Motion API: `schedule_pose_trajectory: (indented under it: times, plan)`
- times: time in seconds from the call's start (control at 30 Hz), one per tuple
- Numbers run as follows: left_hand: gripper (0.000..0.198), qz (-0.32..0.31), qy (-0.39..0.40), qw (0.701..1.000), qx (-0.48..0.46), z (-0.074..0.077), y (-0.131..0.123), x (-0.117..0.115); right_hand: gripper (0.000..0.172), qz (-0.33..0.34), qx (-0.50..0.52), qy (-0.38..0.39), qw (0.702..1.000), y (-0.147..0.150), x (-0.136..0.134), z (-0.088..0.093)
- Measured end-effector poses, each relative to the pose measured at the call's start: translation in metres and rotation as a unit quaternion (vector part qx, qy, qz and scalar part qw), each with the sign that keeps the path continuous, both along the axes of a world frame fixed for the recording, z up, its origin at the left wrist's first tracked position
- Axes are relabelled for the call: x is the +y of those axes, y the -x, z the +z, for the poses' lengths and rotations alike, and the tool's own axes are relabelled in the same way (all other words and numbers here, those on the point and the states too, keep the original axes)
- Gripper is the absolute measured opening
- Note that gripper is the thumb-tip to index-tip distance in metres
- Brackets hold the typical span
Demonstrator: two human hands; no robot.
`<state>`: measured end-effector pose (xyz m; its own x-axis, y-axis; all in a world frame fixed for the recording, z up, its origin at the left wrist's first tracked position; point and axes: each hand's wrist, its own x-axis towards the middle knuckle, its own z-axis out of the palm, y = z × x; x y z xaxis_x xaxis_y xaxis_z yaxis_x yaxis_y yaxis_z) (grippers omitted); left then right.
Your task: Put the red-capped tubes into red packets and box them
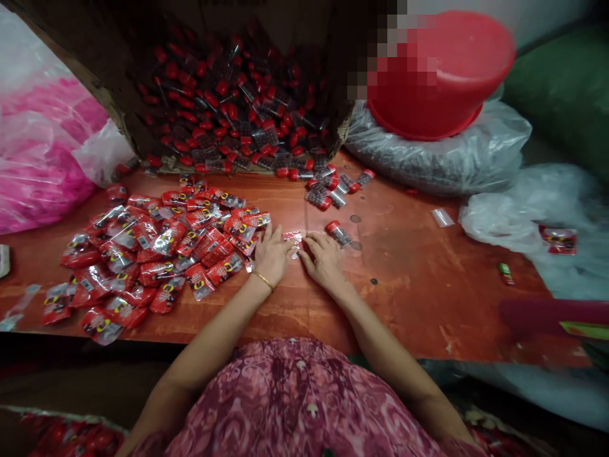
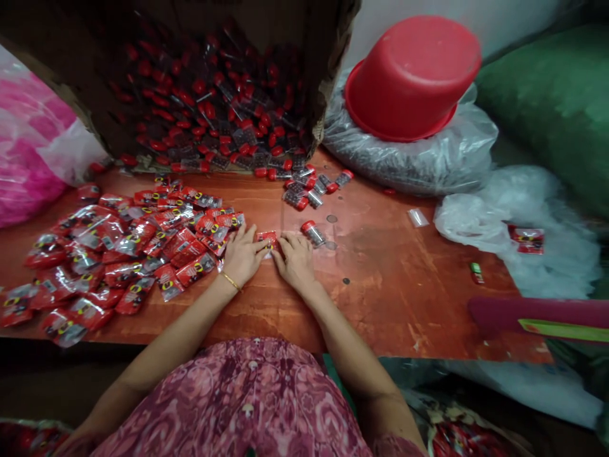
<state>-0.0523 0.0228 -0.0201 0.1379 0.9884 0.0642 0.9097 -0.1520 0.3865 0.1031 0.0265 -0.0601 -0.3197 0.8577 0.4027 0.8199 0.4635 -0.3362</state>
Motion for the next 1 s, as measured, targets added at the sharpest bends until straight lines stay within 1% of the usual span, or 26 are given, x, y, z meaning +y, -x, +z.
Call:
schedule_pose_trajectory:
  times: [0.1,0.2,0.3,0.37,0.43,0.5,0.6,0.67,0.73,0.77,0.8,0.83,0.87,0.93,1.0]
  plan:
    - [0.021,-0.003,0.014,1.000,0.016,-0.005,-0.003,0.007,0.026,0.008,0.022,0.006,1.000,-0.005,-0.001,-0.001]
    - [0.020,0.001,-0.001,1.000,-0.013,-0.010,-0.004,0.008,0.025,0.010,0.054,0.011,0.998,-0.008,-0.001,-0.002]
    - [0.021,0.019,-0.010,0.998,-0.064,-0.012,-0.004,0.007,0.025,-0.004,0.141,0.023,0.990,-0.008,-0.002,0.000]
    - [0.021,0.045,-0.020,0.993,-0.112,-0.011,-0.005,0.005,0.028,-0.018,0.220,0.060,0.974,-0.006,-0.006,0.004]
    - [0.022,0.059,-0.038,0.984,-0.166,-0.007,-0.006,0.002,0.029,-0.028,0.292,0.120,0.949,-0.001,-0.010,0.010]
    - [0.022,0.055,-0.058,0.973,-0.218,-0.001,-0.009,-0.002,0.027,-0.038,0.365,0.168,0.915,0.007,-0.013,0.018]
    - [0.023,0.036,-0.074,0.958,-0.275,0.008,-0.014,-0.009,0.022,-0.053,0.463,0.186,0.865,0.017,-0.014,0.027]
    - [0.023,0.041,-0.078,0.949,-0.302,0.012,-0.016,-0.013,0.021,-0.058,0.492,0.186,0.848,0.019,-0.014,0.032]
    - [0.029,0.076,-0.061,0.936,-0.337,0.016,-0.016,-0.018,0.022,-0.063,0.497,0.184,0.845,0.018,-0.013,0.034]
    - [0.031,0.095,-0.035,0.927,-0.361,0.018,-0.016,-0.021,0.023,-0.066,0.495,0.180,0.847,0.016,-0.014,0.035]
    - [0.032,0.108,0.008,0.914,-0.392,0.020,-0.016,-0.023,0.024,-0.071,0.489,0.174,0.852,0.014,-0.014,0.036]
    - [0.033,0.113,0.065,0.894,-0.430,0.022,-0.016,-0.026,0.025,-0.078,0.480,0.165,0.858,0.012,-0.015,0.036]
    - [0.035,0.113,0.128,0.864,-0.473,0.023,-0.017,-0.029,0.028,-0.087,0.470,0.155,0.865,0.011,-0.017,0.036]
    - [0.040,0.120,0.233,0.783,-0.565,0.027,-0.020,-0.033,0.035,-0.102,0.451,0.135,0.877,0.011,-0.020,0.036]
    - [0.040,0.153,0.277,0.697,-0.643,0.030,-0.025,-0.035,0.039,-0.108,0.437,0.118,0.885,0.014,-0.023,0.036]
